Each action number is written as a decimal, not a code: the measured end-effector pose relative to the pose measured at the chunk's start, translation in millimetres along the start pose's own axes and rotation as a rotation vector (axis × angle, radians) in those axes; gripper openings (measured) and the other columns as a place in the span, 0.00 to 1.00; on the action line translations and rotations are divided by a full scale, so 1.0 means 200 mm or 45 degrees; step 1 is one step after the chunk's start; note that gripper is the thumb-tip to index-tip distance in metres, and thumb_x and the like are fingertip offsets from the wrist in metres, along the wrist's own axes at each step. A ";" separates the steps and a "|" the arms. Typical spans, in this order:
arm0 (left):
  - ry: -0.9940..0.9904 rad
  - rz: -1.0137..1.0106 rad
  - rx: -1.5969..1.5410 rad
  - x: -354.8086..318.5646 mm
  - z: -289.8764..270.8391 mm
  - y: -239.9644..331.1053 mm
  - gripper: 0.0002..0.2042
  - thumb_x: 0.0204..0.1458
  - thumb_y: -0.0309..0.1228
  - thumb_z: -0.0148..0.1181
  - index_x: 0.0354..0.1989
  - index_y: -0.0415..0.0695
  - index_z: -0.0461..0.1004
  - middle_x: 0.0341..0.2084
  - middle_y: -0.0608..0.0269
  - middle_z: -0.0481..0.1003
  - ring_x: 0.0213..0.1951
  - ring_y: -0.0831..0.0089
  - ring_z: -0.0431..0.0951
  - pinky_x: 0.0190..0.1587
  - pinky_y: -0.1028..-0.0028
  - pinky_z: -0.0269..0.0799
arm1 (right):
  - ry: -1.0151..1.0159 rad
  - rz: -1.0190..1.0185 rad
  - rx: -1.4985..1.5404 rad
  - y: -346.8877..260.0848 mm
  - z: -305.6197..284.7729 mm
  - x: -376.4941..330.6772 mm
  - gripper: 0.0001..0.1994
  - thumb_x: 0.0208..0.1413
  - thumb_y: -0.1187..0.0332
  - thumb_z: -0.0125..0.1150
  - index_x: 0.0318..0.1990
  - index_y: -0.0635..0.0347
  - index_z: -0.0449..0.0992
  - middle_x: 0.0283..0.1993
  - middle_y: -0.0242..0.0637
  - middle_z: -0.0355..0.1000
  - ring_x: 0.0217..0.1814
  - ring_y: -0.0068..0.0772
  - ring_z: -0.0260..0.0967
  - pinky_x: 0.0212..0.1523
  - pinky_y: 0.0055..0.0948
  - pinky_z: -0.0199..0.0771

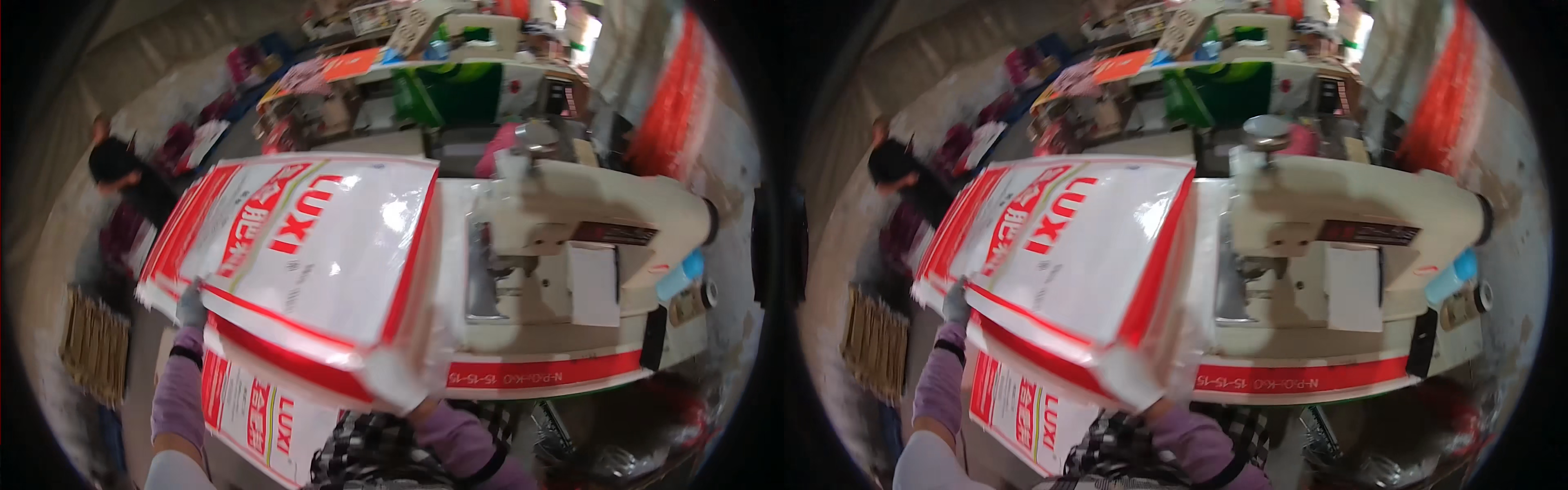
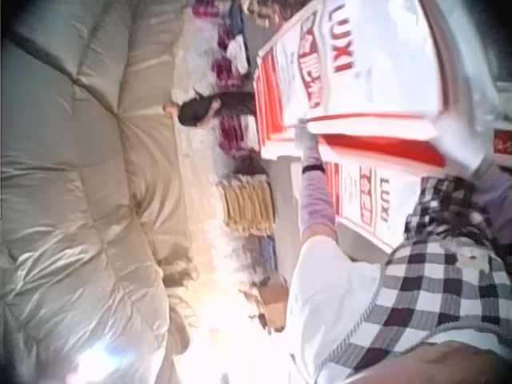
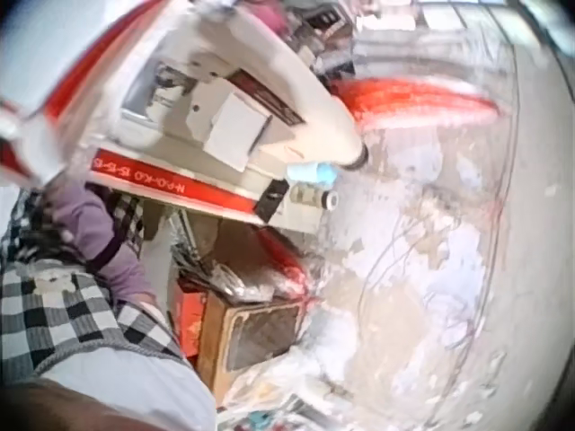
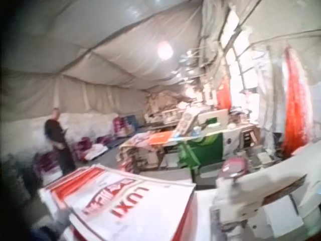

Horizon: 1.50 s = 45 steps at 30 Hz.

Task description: Sewing the edges of large plastic fertilizer bags using an industrial sewing machine.

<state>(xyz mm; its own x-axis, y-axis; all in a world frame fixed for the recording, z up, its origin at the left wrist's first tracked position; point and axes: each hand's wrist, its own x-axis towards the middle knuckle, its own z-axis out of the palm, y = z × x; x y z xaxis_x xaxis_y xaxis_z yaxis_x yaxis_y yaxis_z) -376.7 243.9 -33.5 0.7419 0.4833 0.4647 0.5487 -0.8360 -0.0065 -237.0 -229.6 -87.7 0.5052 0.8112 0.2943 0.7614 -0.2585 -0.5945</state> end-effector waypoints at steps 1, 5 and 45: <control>0.055 -0.651 -0.614 -0.16 -0.05 -0.36 0.20 0.57 0.34 0.51 0.59 0.49 0.69 0.39 0.54 0.79 0.40 0.55 0.79 0.40 0.57 0.75 | 0.094 -0.290 0.274 -0.20 0.02 -0.03 0.10 0.52 0.66 0.59 0.36 0.65 0.75 0.34 0.48 0.72 0.41 0.48 0.72 0.43 0.44 0.72; -0.351 -1.536 -2.364 -0.78 -0.32 0.07 0.21 0.61 0.41 0.51 0.57 0.40 0.68 0.48 0.54 0.75 0.48 0.62 0.76 0.48 0.60 0.74 | 0.093 0.591 0.415 -0.11 -0.16 -0.04 0.24 0.41 0.68 0.68 0.50 0.58 0.75 0.50 0.45 0.70 0.57 0.48 0.65 0.63 0.43 0.60; 0.071 -0.461 -0.693 -1.44 -0.08 0.74 0.12 0.46 0.22 0.59 0.42 0.41 0.76 0.40 0.54 0.75 0.44 0.56 0.73 0.49 0.59 0.67 | -0.584 0.242 0.406 -0.05 0.95 -0.30 0.14 0.58 0.66 0.45 0.41 0.64 0.75 0.46 0.57 0.72 0.50 0.53 0.70 0.53 0.47 0.67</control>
<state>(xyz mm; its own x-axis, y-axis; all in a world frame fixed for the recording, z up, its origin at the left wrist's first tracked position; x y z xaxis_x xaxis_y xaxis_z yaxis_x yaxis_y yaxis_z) -515.6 -23.6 -154.6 0.5176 0.7571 0.3986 0.4758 -0.6419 0.6014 -351.1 -176.1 -241.2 0.3390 0.9286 -0.1509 0.4792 -0.3084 -0.8217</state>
